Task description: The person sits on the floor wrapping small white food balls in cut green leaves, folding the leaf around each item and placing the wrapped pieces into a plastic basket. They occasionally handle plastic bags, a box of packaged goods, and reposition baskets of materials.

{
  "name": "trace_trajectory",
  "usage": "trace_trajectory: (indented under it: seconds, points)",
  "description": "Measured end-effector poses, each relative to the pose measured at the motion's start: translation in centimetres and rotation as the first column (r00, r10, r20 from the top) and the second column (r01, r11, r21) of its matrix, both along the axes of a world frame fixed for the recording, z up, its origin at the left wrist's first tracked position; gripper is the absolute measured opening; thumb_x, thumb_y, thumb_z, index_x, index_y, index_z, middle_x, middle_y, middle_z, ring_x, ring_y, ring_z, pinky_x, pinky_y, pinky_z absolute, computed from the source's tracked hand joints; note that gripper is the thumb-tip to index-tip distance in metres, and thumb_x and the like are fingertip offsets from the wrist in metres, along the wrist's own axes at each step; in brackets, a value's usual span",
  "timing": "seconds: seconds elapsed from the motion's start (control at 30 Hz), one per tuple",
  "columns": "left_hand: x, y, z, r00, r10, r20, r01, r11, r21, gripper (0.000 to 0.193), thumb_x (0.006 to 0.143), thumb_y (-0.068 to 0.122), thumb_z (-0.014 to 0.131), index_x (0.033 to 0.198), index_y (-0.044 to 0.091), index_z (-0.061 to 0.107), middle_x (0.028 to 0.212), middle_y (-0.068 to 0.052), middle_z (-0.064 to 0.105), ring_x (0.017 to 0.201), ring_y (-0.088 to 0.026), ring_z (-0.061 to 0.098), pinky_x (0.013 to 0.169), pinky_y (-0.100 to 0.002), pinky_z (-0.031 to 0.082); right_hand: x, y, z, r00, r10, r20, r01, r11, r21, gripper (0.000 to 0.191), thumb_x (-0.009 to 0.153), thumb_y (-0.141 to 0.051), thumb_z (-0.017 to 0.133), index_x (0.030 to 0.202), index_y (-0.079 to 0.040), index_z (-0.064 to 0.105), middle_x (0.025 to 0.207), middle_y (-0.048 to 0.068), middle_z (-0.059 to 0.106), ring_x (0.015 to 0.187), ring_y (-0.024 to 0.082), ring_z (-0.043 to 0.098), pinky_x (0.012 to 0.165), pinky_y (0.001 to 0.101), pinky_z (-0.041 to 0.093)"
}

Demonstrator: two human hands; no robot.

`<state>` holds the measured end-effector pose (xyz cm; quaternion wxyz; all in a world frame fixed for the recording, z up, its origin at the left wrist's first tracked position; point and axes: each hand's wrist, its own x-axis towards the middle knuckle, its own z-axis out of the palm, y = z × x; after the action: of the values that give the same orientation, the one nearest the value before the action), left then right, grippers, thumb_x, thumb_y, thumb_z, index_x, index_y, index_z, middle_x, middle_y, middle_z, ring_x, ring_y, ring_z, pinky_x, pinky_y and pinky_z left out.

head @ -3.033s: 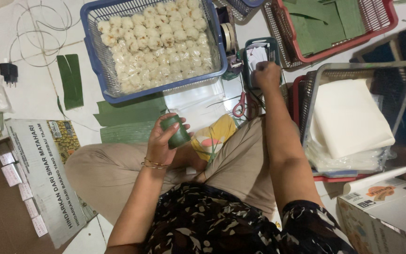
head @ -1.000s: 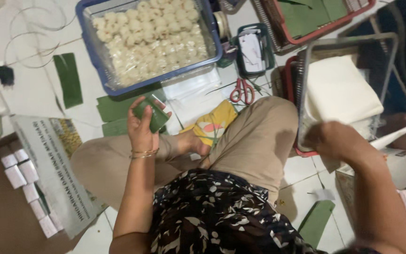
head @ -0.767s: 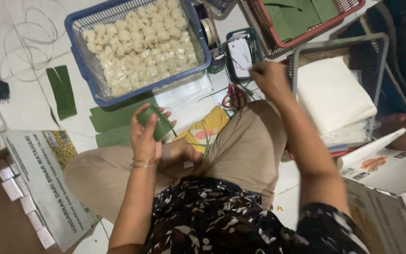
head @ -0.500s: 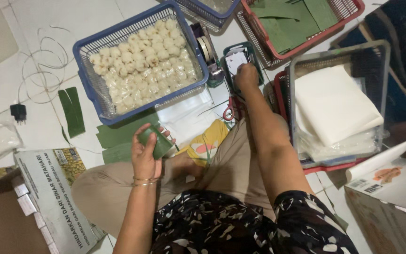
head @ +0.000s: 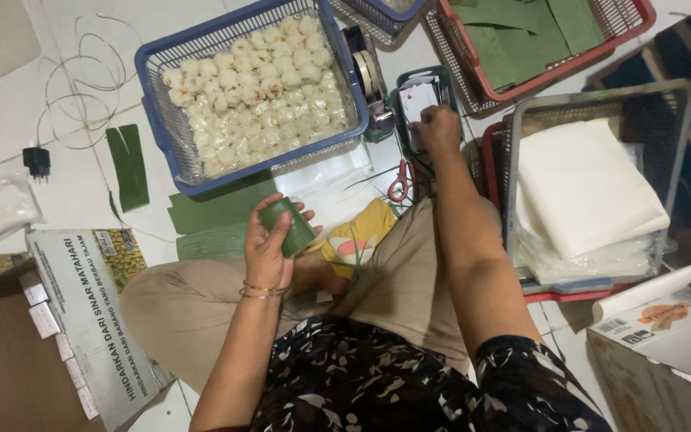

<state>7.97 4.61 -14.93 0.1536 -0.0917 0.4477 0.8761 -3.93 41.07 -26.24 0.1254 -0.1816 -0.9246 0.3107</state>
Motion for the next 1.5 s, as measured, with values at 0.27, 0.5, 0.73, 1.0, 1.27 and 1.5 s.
trace_trajectory:
  seconds: [0.27, 0.5, 0.73, 1.0, 1.27, 1.5]
  points:
    - [0.4, -1.1, 0.2, 1.0, 0.015, 0.018, -0.015, 1.0, -0.017, 0.039, 0.098, 0.007, 0.064, 0.134, 0.008, 0.048, 0.12, -0.02, 0.062, 0.108, -0.034, 0.068, 0.09, -0.058, 0.062, 0.0, -0.3, -1.3, 0.996, 0.079, -0.051, -0.075, 0.994, 0.085, 0.024, 0.07, -0.013, 0.09, 0.087, -0.002, 0.078, 0.097, 0.023, 0.07, 0.09, 0.04, 0.07, 0.08, 0.047, 0.056]
    - [0.0, -0.9, 0.1, 1.0, 0.003, 0.014, -0.003, 1.0, -0.023, 0.04, 0.098, 0.008, 0.065, 0.134, 0.007, 0.048, 0.12, -0.02, 0.062, 0.109, -0.034, 0.068, 0.091, -0.057, 0.062, -0.5, 0.5, -1.4, 1.0, -0.024, 0.01, 0.025, 0.988, -0.155, 0.036, 0.065, -0.019, 0.096, 0.089, 0.0, 0.076, 0.082, 0.018, 0.073, 0.076, 0.032, 0.072, 0.073, 0.0408, 0.056]
    - [-0.2, -0.6, -0.4, 1.0, -0.004, 0.02, 0.005, 1.0, -0.016, 0.04, 0.098, 0.009, 0.065, 0.134, 0.007, 0.047, 0.121, -0.02, 0.062, 0.109, -0.034, 0.068, 0.091, -0.058, 0.062, -0.5, 0.8, -1.6, 0.996, 0.004, -0.085, -0.022, 0.978, -0.208, 0.023, 0.074, -0.018, 0.085, 0.092, -0.005, 0.08, 0.084, 0.017, 0.075, 0.076, 0.03, 0.075, 0.075, 0.037, 0.058]
    - [-0.6, 0.2, 0.3, 1.0, -0.023, 0.014, 0.023, 1.0, -0.01, 0.042, 0.098, 0.008, 0.065, 0.135, 0.01, 0.047, 0.12, -0.019, 0.062, 0.109, -0.035, 0.068, 0.091, -0.057, 0.062, 0.1, 0.6, -1.1, 0.995, -0.085, -0.047, 0.075, 0.982, -0.172, 0.019, 0.074, -0.02, 0.081, 0.087, -0.007, 0.081, 0.084, 0.018, 0.075, 0.077, 0.031, 0.074, 0.076, 0.0395, 0.058]
    - [0.1, -0.4, 0.7, 1.0, -0.013, 0.008, 0.013, 1.0, -0.002, 0.041, 0.098, 0.006, 0.065, 0.135, 0.008, 0.048, 0.119, -0.019, 0.062, 0.109, -0.035, 0.068, 0.09, -0.058, 0.062, -0.3, 0.0, -1.0, 0.996, -0.092, -0.017, 0.089, 0.987, -0.132, 0.033, 0.068, -0.014, 0.091, 0.093, -0.005, 0.073, 0.094, 0.013, 0.076, 0.088, 0.03, 0.073, 0.079, 0.0406, 0.057]
    - [-0.1, -0.1, 0.1, 1.0, -0.009, 0.018, 0.009, 1.0, -0.021, 0.038, 0.098, 0.006, 0.064, 0.134, 0.007, 0.049, 0.119, -0.019, 0.062, 0.108, -0.034, 0.068, 0.09, -0.057, 0.063, -0.8, 0.8, -1.0, 0.998, -0.06, 0.019, 0.062, 0.979, -0.192, 0.043, 0.064, -0.018, 0.097, 0.098, -0.003, 0.074, 0.09, 0.014, 0.076, 0.082, 0.028, 0.074, 0.077, 0.037, 0.058]
